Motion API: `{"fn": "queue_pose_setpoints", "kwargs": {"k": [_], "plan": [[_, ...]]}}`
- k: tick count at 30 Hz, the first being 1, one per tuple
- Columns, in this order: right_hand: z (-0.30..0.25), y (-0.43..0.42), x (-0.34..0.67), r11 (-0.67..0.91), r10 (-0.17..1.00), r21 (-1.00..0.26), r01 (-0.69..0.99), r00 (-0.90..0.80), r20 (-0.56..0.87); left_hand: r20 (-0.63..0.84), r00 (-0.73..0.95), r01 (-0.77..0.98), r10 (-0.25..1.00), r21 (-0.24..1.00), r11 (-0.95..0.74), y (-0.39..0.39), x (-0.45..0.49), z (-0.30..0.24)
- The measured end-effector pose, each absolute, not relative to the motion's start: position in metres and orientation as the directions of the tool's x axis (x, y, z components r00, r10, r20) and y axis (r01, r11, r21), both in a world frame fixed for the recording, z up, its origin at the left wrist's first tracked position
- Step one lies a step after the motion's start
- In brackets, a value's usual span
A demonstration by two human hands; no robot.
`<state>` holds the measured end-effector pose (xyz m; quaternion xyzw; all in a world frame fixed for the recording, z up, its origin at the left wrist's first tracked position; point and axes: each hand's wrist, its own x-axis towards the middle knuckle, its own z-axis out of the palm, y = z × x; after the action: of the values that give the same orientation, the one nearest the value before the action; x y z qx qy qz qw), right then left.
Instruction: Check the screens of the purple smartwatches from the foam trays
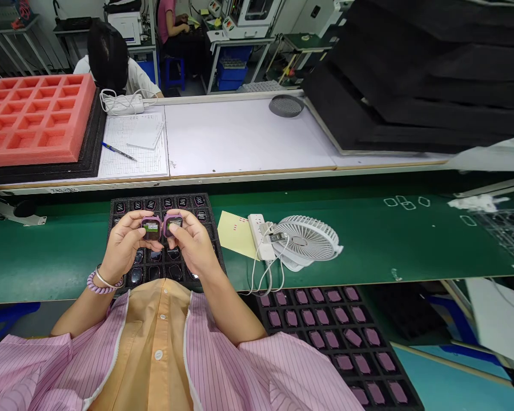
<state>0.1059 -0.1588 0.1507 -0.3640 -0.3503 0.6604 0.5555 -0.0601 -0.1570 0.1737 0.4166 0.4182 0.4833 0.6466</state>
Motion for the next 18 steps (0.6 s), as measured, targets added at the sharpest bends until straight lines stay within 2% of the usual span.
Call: {"fn": "queue_pose_setpoints", "kwargs": {"k": [7, 18], "plan": [[0.1487, -0.1595, 0.1044, -0.096, 0.993, -0.891, -0.444, -0.108, -0.054, -0.137, 0.169, -0.227, 0.976, 0.958, 0.174, -0.1566, -0.0610, 0.1702], [0.1512, -0.1610, 0.1069, -0.132, 0.987, -0.861, -0.491, -0.144, -0.069, -0.084, 0.168, -0.223, 0.982, 0.967, 0.120, -0.1578, -0.0608, 0.1705]]}}
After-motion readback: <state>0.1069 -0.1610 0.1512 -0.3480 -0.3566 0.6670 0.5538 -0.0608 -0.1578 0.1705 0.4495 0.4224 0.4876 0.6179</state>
